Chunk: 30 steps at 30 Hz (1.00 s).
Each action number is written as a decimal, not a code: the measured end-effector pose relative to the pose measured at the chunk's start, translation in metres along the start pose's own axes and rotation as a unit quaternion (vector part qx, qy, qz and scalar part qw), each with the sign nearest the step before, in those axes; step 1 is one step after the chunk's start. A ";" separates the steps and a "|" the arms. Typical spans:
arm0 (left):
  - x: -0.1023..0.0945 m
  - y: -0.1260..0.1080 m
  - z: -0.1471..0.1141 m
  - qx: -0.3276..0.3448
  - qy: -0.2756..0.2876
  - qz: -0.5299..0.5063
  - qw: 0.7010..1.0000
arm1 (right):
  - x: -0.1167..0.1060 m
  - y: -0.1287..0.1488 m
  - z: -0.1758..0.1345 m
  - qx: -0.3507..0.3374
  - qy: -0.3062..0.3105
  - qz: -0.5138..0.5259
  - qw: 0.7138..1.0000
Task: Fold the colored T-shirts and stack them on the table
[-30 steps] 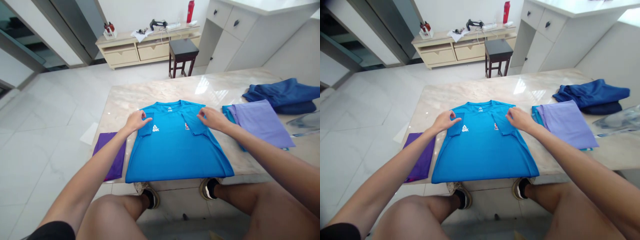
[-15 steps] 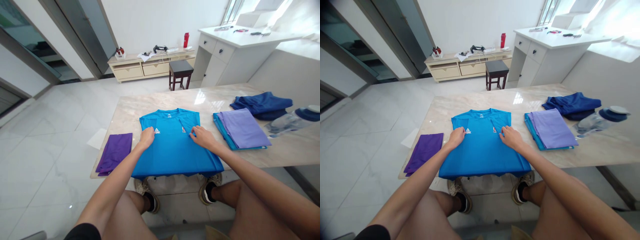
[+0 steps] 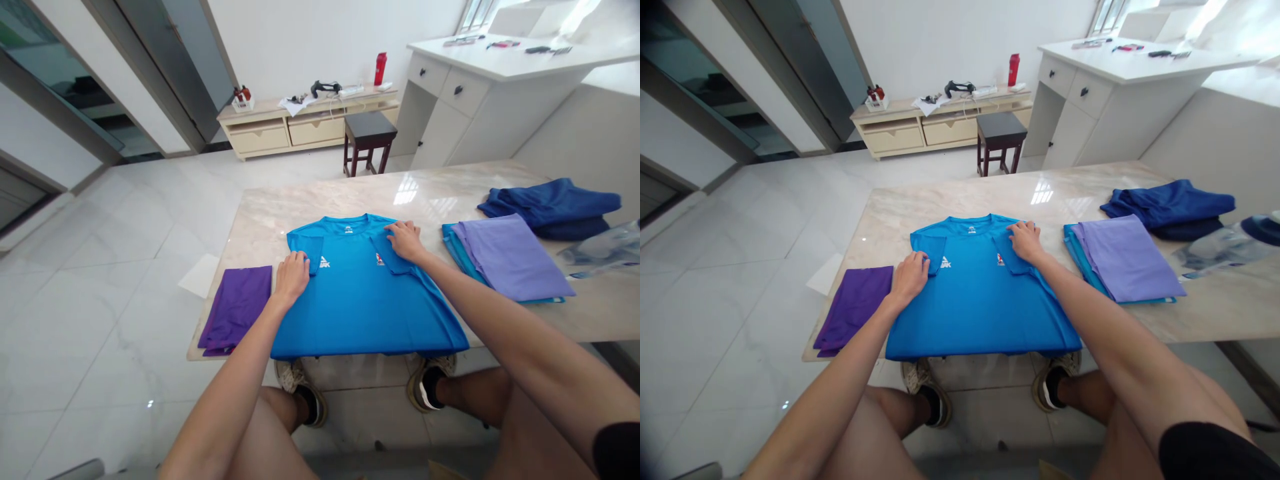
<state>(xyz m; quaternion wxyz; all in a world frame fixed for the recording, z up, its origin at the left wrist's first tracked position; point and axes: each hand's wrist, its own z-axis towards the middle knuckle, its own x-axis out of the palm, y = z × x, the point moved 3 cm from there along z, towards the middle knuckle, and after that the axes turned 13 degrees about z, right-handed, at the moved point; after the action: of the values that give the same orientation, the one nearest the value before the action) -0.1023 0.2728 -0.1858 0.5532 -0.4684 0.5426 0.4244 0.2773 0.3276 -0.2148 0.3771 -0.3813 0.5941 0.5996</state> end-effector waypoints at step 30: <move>0.003 0.078 0.211 0.035 0.142 -0.013 0.989 | -0.043 -0.095 0.139 -0.010 0.184 -0.038 0.982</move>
<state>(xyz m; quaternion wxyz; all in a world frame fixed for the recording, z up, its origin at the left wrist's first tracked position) -0.1360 0.4953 -0.1993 0.4923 -0.5116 0.6235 0.3272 0.3807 0.4678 -0.2154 0.2800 -0.5112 0.6320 0.5107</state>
